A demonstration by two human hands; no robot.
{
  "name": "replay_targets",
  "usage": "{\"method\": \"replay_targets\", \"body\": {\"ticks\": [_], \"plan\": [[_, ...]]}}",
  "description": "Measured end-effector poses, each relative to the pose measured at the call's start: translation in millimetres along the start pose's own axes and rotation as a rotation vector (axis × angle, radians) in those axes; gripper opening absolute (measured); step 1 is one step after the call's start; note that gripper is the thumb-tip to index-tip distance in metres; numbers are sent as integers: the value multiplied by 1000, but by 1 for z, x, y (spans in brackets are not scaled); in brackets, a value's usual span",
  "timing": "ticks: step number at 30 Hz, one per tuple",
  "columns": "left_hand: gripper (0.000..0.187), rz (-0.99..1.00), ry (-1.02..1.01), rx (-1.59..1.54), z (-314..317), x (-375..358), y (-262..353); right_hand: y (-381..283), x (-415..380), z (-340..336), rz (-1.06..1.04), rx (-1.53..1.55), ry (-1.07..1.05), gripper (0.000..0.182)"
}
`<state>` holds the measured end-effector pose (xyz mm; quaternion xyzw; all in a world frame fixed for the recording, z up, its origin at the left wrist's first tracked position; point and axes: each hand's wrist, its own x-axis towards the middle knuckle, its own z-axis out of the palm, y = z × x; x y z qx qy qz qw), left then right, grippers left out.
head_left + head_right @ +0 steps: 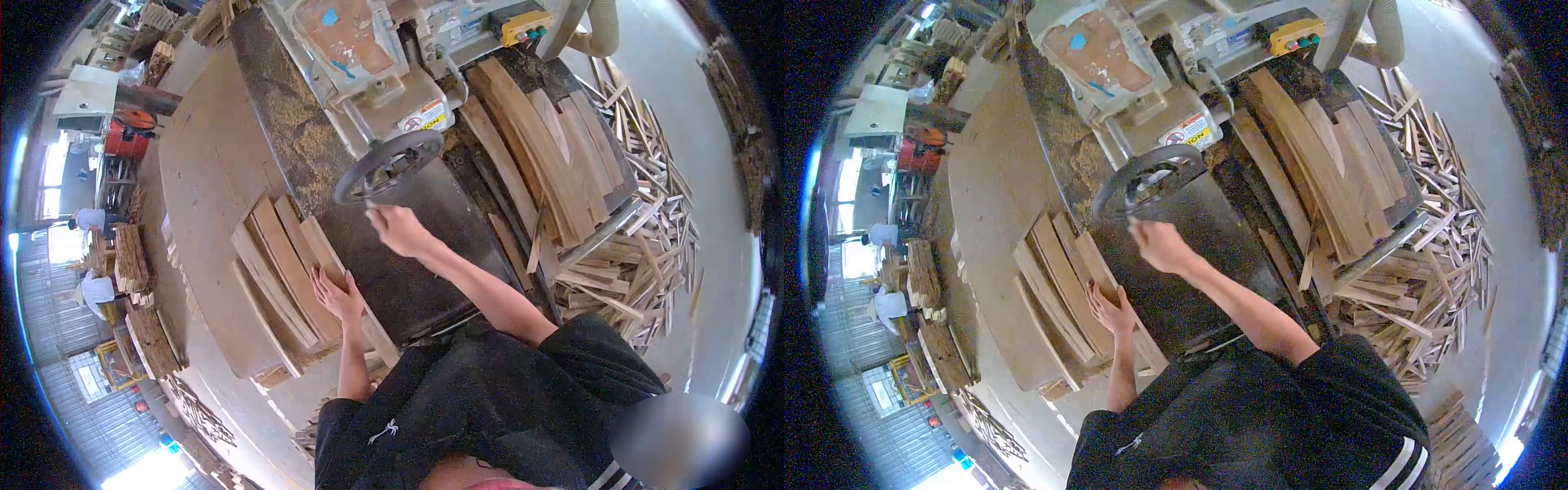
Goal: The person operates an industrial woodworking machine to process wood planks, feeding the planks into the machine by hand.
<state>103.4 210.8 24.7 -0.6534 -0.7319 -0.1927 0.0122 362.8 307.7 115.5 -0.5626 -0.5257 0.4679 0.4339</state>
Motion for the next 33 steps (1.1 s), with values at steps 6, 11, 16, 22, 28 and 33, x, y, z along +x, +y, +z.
{"method": "replay_targets", "body": {"ticks": [6, 11, 16, 22, 28, 33], "plan": [[70, 1, -2, 7, -3, -1, 2, 0, 2, -107, 467, 356, 34, 47], [70, 19, 29, 3, -5, 3, 6, -56, -5, -124, 387, 353, 133, 43], [69, 5, 15, 36, 3, 5, 2, -114, -27, -45, -444, -289, -60, 18], [66, -10, 16, 2, -11, -2, 13, -86, -27, 89, -343, -101, -328, 23], [69, -38, -13, -29, -2, 3, -1, -75, -22, -72, -171, 11, 184, 18], [67, -88, -73, -9, -4, 4, 5, -22, 35, -241, -51, -35, 847, 28]]}}
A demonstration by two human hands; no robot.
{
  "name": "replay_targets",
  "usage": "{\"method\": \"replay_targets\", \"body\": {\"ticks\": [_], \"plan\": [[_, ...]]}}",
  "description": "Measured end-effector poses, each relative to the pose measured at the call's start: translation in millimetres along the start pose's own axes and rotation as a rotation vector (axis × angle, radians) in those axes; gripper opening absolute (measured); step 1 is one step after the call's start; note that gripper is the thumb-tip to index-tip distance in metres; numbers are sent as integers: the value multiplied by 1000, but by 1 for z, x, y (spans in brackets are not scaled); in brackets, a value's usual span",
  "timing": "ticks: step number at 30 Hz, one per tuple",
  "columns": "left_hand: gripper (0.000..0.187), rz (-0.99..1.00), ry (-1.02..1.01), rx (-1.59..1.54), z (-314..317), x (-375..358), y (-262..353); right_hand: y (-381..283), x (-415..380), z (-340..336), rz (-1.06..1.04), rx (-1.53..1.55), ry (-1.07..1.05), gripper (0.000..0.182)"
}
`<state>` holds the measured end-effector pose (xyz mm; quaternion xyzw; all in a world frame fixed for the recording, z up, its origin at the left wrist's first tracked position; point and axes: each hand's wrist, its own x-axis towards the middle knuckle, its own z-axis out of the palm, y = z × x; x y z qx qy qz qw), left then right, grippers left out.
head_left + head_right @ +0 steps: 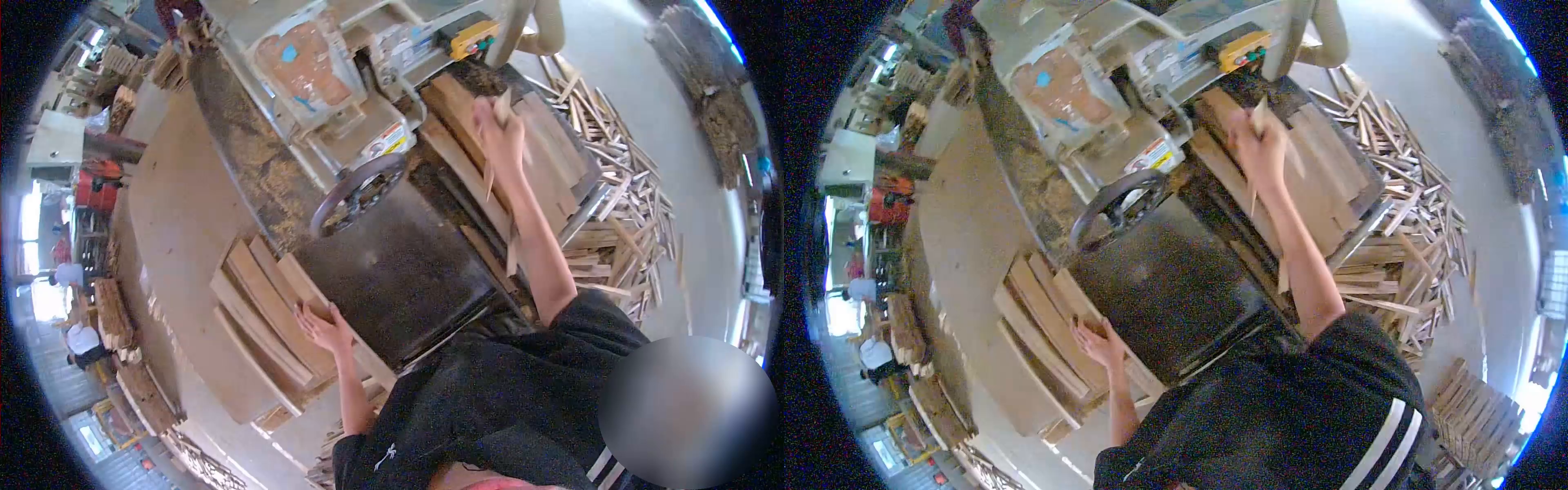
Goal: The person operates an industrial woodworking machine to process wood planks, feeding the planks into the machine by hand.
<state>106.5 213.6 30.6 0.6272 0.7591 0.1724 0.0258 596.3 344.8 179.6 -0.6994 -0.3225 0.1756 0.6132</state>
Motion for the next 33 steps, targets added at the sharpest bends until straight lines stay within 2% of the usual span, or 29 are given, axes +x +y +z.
{"method": "replay_targets", "body": {"ticks": [1, 3, 4, 6, 7, 9, 10, 13, 14, 17, 19, 24, 26, 27, 28, 30, 32, 33], "plan": [[67, 27, 27, 36, 3, -1, -3, 16, 37, -12, 22, -25, 102, 32], [67, 63, 68, 60, 7, 0, -1, 45, 103, -34, 283, -184, 60, 31], [67, 55, 63, 63, 6, 0, 1, 68, 135, -35, 273, -179, 72, 31], [67, 26, 20, 60, 3, 1, 1, 114, 176, -30, -147, -625, 97, 27], [67, 29, 24, 61, 2, 0, 3, 113, 181, -31, -147, -621, 100, 27], [66, 32, 26, 57, 0, 2, 6, 114, 190, -32, -371, -623, -107, 30], [66, 64, 46, 60, 0, 4, 7, 113, 193, -33, -341, -622, -189, 37], [65, 44, 27, 64, -2, 4, 11, 124, 197, -18, -419, -627, -179, 42], [65, 11, 25, 81, 4, 3, 6, 127, 196, -16, -330, -633, -196, 40], [65, 32, 42, 43, -1, 5, 15, 130, 193, -6, -315, -611, -189, 41], [65, 58, 47, 66, 1, 10, 10, 126, 193, -3, -292, -687, -258, 44], [67, 21, 13, -1, -3, 3, 13, 155, 210, -27, -471, -818, -225, 52], [67, -14, -2, 18, -7, 7, 16, 124, 186, -44, -346, -707, -215, 40], [66, -55, -22, 43, -8, 4, 17, 107, 173, -53, -286, -651, -204, 39], [66, -44, -11, 32, -8, 4, 16, 56, 134, -52, -5, -489, -280, 38], [67, -57, -5, 48, -3, 5, 8, 65, 76, -49, -122, -438, -364, 40], [68, -115, -6, 78, 2, 4, 5, 25, -13, -40, 75, -394, -601, 43], [69, -79, 17, 58, 0, 7, 7, 29, -43, -38, 131, -186, -820, 41]]}}
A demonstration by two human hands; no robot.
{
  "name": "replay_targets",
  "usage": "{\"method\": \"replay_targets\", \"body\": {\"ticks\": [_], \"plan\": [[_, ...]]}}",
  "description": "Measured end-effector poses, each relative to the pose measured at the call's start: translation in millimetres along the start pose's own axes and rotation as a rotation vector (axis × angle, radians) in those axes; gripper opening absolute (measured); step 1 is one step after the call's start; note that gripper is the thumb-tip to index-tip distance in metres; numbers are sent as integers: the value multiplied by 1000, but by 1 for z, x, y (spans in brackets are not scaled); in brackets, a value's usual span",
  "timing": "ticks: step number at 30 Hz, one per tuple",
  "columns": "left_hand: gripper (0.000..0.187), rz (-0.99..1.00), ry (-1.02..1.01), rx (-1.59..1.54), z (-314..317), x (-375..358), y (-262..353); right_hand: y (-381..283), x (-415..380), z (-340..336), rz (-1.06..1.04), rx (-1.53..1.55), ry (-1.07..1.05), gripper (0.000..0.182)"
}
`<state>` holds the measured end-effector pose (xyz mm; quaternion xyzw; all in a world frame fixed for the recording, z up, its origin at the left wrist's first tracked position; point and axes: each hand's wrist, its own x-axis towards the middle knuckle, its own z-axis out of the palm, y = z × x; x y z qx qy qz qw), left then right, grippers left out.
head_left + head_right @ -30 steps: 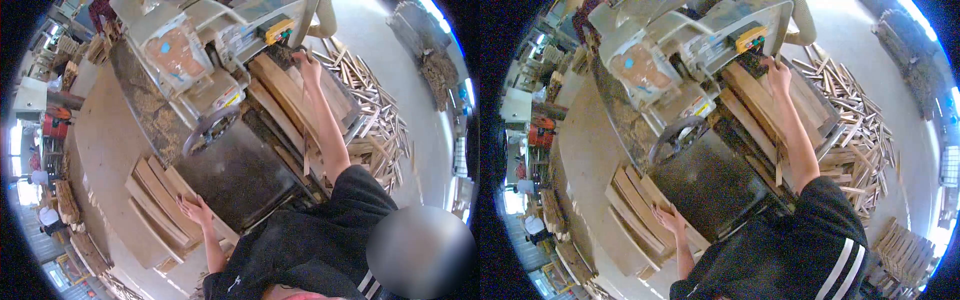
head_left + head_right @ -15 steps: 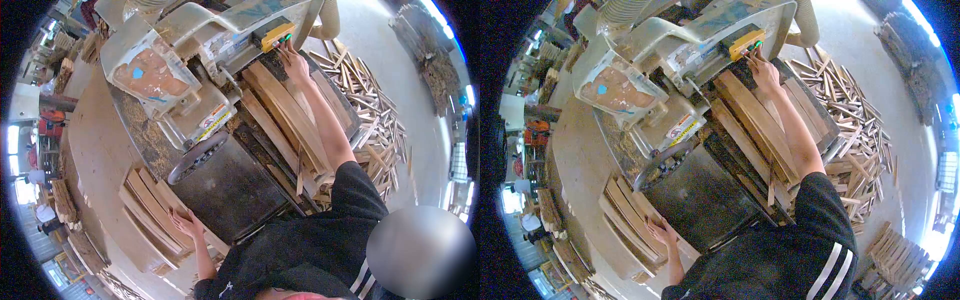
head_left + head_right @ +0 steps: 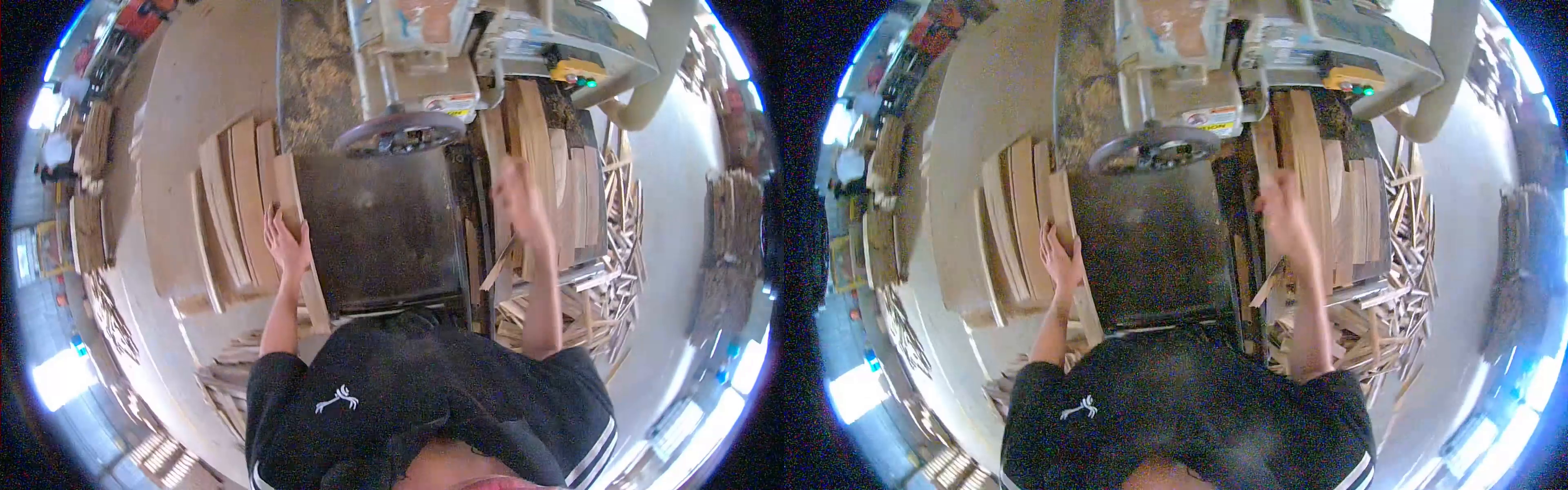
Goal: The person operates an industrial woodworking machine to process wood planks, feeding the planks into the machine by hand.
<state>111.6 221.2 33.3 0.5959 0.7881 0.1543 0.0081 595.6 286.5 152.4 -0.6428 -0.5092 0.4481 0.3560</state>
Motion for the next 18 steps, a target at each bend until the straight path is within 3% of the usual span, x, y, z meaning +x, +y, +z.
{"method": "replay_targets", "body": {"ticks": [2, 4, 7, 12, 15, 18], "plan": [[70, 35, 21, -20, -6, -5, -3, -15, -24, 50, 212, 461, -233, 30], [70, 28, 28, -32, -6, -3, -1, -22, -40, 88, -11, 473, -241, 26], [69, 45, 40, -57, -2, -5, -4, -39, -33, 111, 67, 529, -275, 25], [68, 70, 99, -85, 0, -6, -11, -96, -25, 140, -28, 463, -271, 28], [67, 61, 105, -87, -3, -10, -10, -122, -19, 159, 80, 634, -370, 32], [66, 58, 131, -92, -3, -7, -12, -139, -17, 168, 129, 576, -365, 33]]}}
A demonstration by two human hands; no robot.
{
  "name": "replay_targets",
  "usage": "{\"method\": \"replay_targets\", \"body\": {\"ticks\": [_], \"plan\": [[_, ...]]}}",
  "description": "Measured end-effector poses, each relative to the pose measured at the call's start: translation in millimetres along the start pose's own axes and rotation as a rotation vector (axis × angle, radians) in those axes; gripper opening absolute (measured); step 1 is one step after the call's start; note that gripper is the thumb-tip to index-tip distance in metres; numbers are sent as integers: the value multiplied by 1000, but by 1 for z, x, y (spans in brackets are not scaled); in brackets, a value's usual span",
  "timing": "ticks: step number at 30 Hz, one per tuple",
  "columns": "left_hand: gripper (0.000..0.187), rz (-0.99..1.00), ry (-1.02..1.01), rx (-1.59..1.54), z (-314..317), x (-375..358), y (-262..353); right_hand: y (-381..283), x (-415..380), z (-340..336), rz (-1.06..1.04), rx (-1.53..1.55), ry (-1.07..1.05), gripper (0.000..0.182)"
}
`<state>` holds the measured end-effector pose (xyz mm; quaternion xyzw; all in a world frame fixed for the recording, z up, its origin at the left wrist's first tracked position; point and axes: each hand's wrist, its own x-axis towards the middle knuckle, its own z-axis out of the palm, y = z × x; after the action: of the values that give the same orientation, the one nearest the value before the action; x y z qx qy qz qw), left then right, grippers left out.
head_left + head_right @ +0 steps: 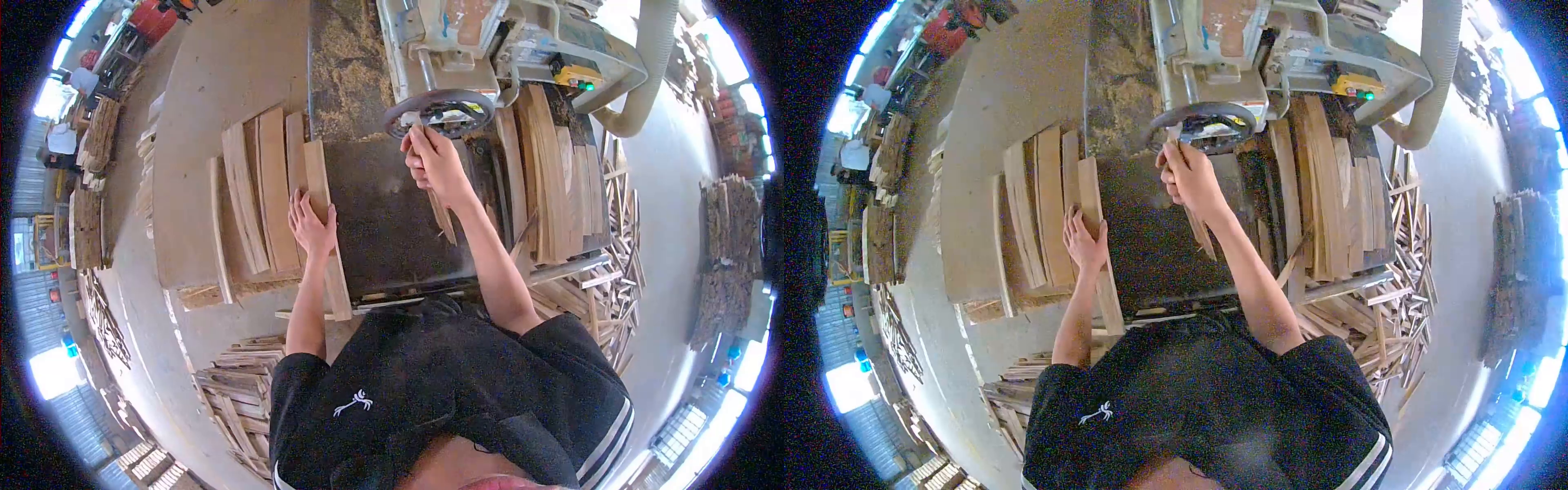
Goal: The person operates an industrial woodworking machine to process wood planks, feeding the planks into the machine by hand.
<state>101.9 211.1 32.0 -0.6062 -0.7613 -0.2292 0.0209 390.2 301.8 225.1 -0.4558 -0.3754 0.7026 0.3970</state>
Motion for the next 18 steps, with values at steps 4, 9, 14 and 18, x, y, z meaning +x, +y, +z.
{"method": "replay_targets", "body": {"ticks": [4, 9, 14, 18], "plan": [[67, -9, 4, -12, -2, 0, 1, 3, 1, 2, -29, 28, -22, 36], [68, -20, -8, -45, -3, 0, -1, -3, 0, 1, -14, 79, 4, 37], [68, -25, -7, -54, -5, 1, -1, -5, 1, -3, 2, 115, -47, 38], [69, -22, -1, -62, -5, -2, 1, -3, 1, -9, 32, 152, -85, 41]]}}
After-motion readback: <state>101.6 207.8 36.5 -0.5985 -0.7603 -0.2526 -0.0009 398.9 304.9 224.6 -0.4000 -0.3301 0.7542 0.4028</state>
